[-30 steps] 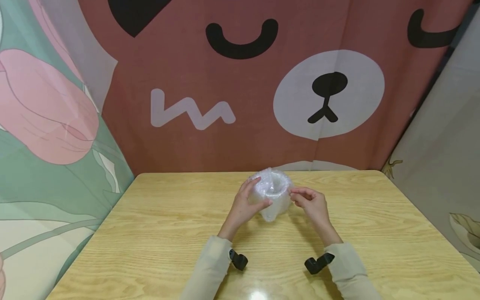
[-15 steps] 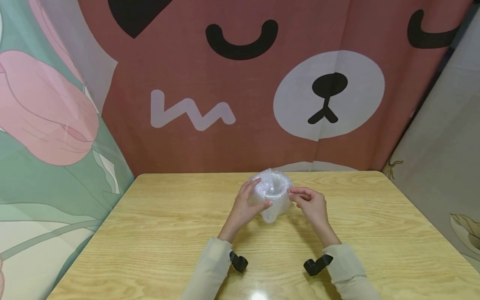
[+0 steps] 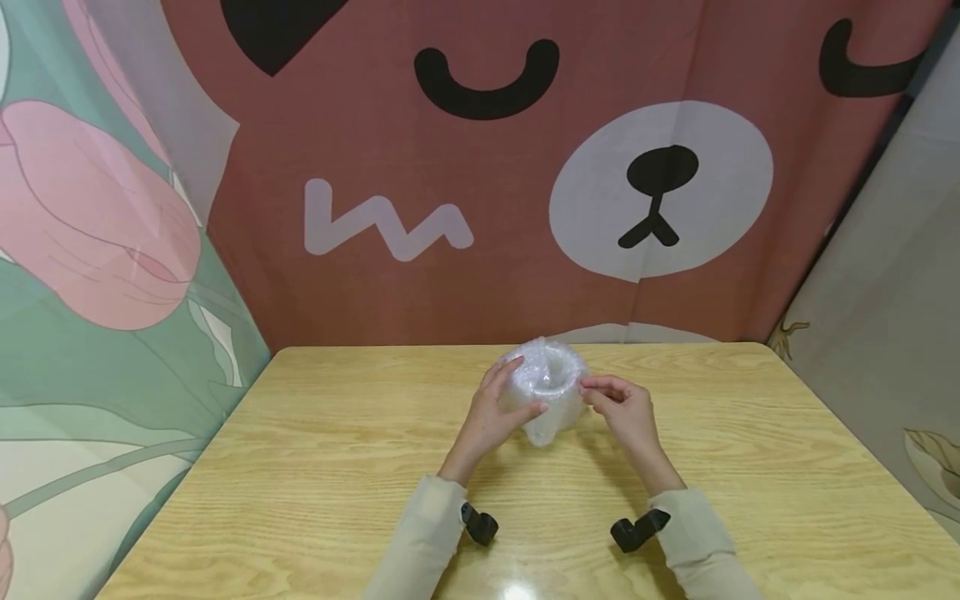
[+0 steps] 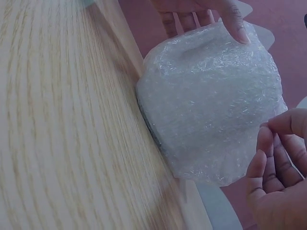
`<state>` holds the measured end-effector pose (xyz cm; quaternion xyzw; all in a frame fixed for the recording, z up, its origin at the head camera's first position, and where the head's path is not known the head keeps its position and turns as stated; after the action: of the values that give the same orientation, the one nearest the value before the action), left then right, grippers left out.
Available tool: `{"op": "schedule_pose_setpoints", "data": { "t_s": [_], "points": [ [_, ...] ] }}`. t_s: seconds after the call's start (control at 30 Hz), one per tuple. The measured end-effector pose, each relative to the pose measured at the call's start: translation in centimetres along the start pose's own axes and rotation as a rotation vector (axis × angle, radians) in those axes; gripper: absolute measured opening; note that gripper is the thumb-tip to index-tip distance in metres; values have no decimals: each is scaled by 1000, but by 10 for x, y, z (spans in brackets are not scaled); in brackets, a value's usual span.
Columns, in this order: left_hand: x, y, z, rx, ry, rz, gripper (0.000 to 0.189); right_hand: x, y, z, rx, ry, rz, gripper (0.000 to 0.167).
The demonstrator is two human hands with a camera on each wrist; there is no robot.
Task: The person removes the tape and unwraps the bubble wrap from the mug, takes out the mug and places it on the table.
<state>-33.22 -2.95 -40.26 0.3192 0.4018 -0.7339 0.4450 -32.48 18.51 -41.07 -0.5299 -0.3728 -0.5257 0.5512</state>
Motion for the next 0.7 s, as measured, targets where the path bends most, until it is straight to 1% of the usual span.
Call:
{"op": "schedule_pose_setpoints", "data": {
  "t_s": [0.3,0.57,0.7],
  "points": [
    [-1,-1,0,-6,-2,-11,77,4,0,5,8,-50,14,23],
    [-1,-1,0,-6,-12,-8,78,4,-1,6,57,-59,11,22],
    [0,-1,0,-5,-16,-6,78,5,0,8,64,-66,5,24]
  ]
}}
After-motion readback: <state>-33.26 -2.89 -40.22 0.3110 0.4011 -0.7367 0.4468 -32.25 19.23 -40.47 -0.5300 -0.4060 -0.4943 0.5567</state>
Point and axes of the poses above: each hand's wrist, its own y-axis away from the middle knuckle, its own z-axis out of the back of the hand, x = y × z, the point moved 5 cm from there along -y, towards the middle knuckle, and after that the axes turned 3 degrees about x, right-handed, at the moved point
